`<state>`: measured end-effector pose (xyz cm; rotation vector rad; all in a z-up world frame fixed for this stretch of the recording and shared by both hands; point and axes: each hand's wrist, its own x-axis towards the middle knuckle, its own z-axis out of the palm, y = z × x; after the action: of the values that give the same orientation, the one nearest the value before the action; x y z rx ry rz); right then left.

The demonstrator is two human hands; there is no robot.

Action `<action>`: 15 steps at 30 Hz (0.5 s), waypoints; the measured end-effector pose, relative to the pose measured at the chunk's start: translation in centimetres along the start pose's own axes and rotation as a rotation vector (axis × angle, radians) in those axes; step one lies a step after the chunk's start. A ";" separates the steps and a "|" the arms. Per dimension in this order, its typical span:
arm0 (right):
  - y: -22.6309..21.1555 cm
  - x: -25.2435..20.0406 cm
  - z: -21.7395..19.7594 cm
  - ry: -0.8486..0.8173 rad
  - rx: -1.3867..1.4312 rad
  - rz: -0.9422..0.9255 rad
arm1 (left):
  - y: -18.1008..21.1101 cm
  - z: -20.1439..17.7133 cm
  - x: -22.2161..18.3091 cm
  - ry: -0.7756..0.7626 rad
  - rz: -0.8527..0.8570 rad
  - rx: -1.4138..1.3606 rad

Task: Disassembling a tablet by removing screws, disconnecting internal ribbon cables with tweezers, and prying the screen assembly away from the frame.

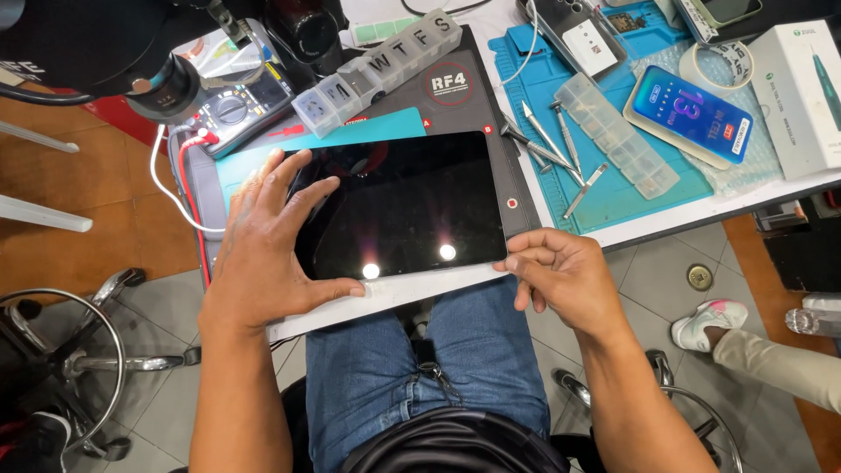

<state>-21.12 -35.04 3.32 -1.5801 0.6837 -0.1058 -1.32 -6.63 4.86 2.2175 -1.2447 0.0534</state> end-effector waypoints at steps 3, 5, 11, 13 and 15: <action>1.2 0.0 0.0 0.005 0.080 -0.034 | 0.0 0.0 -0.1 -0.003 0.001 0.001; 1.4 0.2 0.1 0.010 0.094 -0.021 | -0.1 0.0 -0.1 0.000 0.006 0.007; 2.2 0.3 0.2 0.032 0.152 -0.007 | -0.1 0.1 -0.1 0.001 0.015 0.016; 2.5 0.4 0.2 0.035 0.165 -0.002 | -0.1 0.1 -0.1 0.000 0.015 0.016; 3.0 0.5 0.1 0.029 0.184 -0.043 | -0.1 0.1 -0.1 0.001 0.015 0.016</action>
<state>-21.73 -35.08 0.30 -1.4191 0.6439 -0.2175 -1.30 -6.53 4.67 2.2219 -1.2645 0.0699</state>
